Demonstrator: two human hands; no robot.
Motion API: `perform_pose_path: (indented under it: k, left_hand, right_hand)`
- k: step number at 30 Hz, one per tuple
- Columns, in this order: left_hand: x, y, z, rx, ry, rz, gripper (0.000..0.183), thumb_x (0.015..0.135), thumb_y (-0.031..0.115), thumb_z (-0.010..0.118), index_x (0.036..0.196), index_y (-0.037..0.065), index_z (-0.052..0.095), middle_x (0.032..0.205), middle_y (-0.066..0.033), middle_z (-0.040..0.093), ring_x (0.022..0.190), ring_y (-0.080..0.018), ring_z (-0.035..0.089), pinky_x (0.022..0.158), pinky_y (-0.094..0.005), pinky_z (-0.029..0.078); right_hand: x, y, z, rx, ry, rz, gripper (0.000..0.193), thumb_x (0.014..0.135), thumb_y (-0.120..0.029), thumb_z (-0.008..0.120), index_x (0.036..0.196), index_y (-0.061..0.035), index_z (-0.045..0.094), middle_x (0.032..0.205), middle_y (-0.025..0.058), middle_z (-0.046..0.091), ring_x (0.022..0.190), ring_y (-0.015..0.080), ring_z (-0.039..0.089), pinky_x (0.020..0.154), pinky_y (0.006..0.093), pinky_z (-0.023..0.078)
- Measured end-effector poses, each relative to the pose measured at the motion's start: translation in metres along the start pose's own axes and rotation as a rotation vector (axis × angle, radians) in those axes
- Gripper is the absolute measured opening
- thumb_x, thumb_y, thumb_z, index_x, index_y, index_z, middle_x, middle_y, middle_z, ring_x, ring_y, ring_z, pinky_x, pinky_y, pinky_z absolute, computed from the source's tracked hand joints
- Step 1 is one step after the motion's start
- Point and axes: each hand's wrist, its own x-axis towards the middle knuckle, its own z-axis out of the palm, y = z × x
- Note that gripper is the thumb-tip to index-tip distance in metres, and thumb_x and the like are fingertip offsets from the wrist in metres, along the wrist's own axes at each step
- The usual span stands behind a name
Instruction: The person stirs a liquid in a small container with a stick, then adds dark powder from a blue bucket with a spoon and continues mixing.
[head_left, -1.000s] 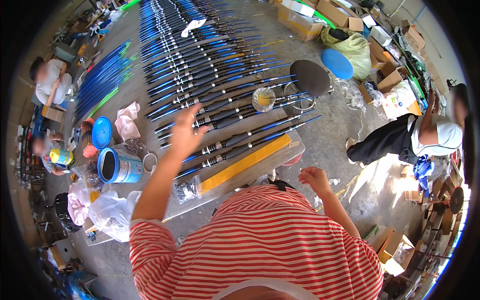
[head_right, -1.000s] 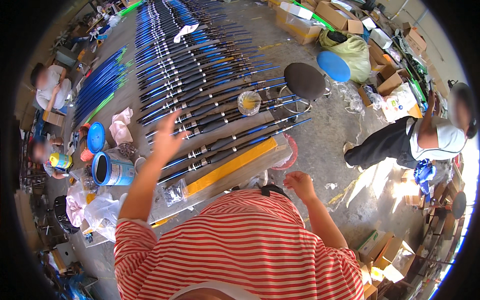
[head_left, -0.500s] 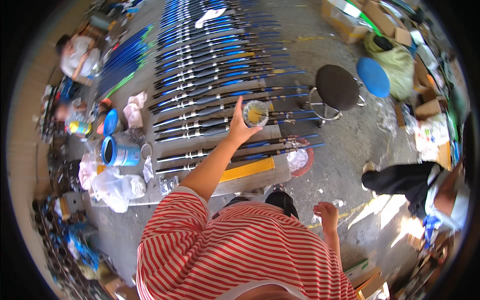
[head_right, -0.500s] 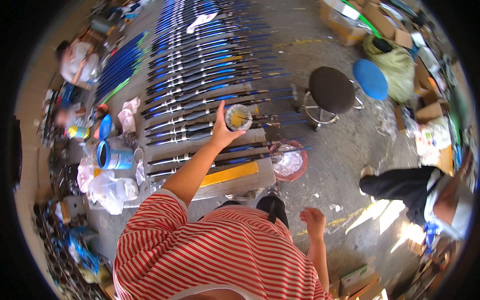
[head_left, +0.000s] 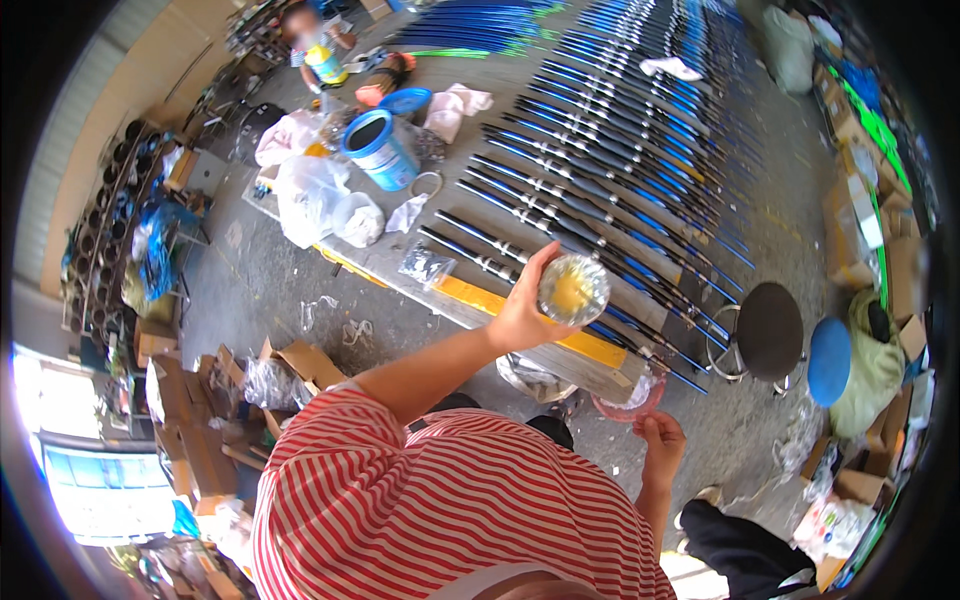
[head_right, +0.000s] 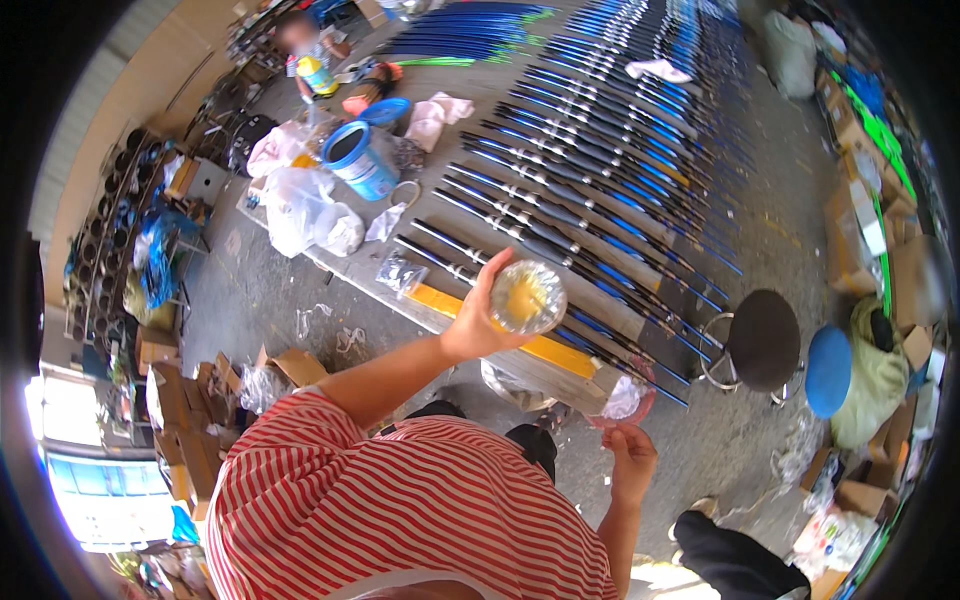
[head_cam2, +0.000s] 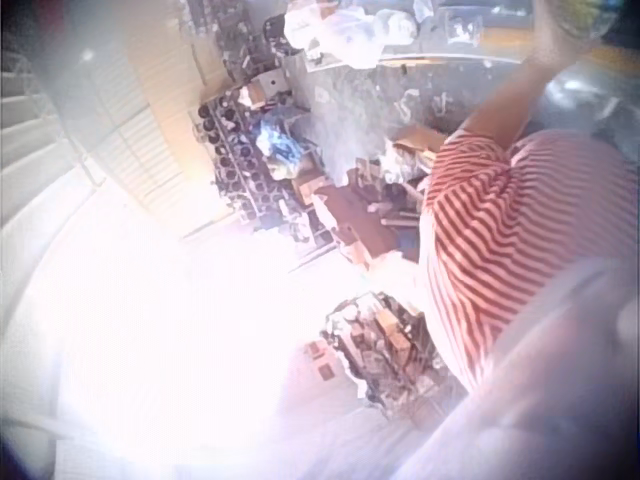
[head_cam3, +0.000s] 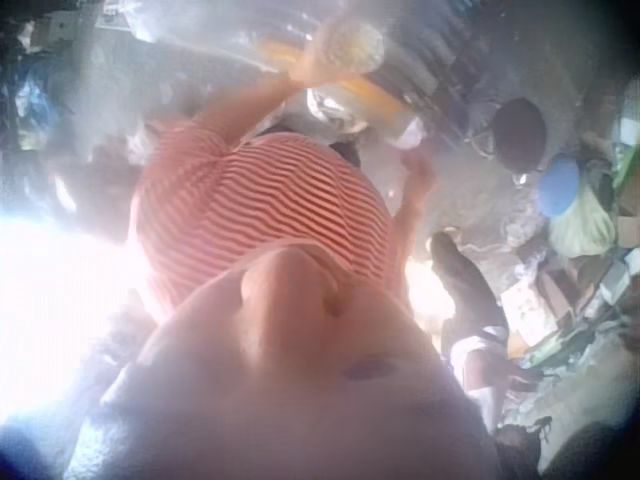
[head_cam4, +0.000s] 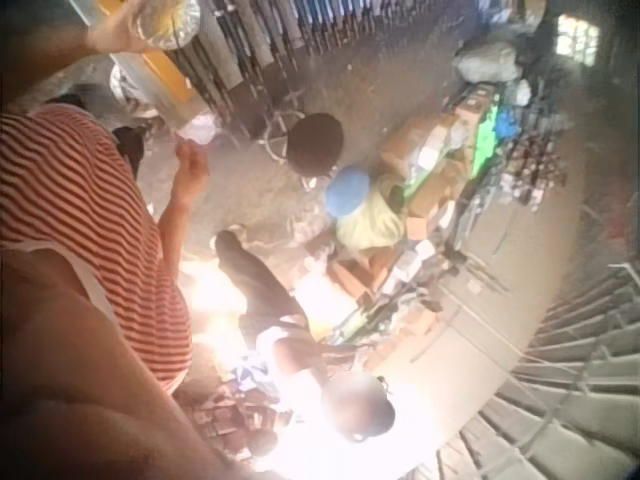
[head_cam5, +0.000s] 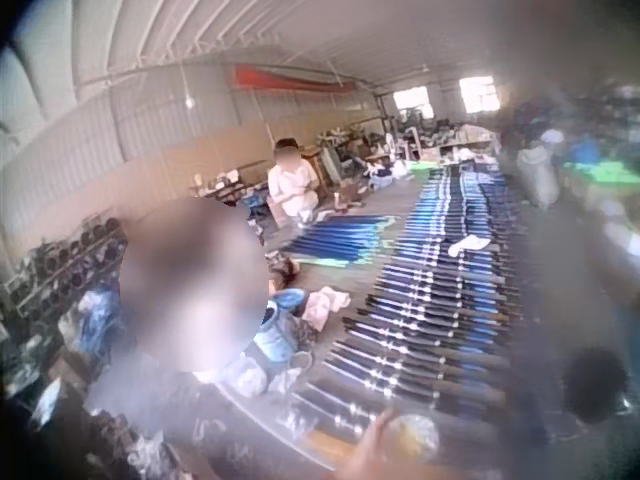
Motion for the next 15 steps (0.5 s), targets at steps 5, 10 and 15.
perform_pose_path:
  k: [5,10,15]
  left_hand:
    - [-0.085,0.017,-0.080,0.167,0.112,-0.057,0.097,0.054,0.016,0.085,0.134,0.003,0.030,0.125,-0.0161,0.042,0.118,-0.0285,0.044,0.099,-0.0368,0.037]
    - [-0.166,0.017,-0.161,0.188,0.266,-0.033,0.091,0.052,0.013,0.084,0.128,0.003,0.035,0.121,-0.0153,0.044,0.115,-0.0296,0.045,0.099,-0.0365,0.036]
    - [-0.248,0.007,-0.244,0.122,0.425,-0.141,0.088,0.051,0.013,0.083,0.126,0.004,0.037,0.118,-0.0150,0.047,0.112,-0.0288,0.048,0.096,-0.0361,0.039]
  right_hand:
    - [-0.006,-0.041,0.107,-0.014,-0.362,-0.116,0.044,0.079,0.005,0.065,0.120,0.0019,0.050,0.086,0.0083,0.064,0.077,0.0131,0.061,0.073,0.0246,0.049]
    - [-0.045,-0.040,0.252,0.032,-0.632,-0.300,0.058,0.078,0.006,0.066,0.130,0.0027,0.041,0.085,0.0085,0.062,0.078,0.0136,0.060,0.073,0.0248,0.048]
    - [-0.095,-0.035,0.371,-0.038,-0.794,-0.380,0.014,0.087,-0.005,0.061,0.098,0.0033,0.064,0.076,0.0082,0.061,0.063,0.0117,0.057,0.057,0.0230,0.047]
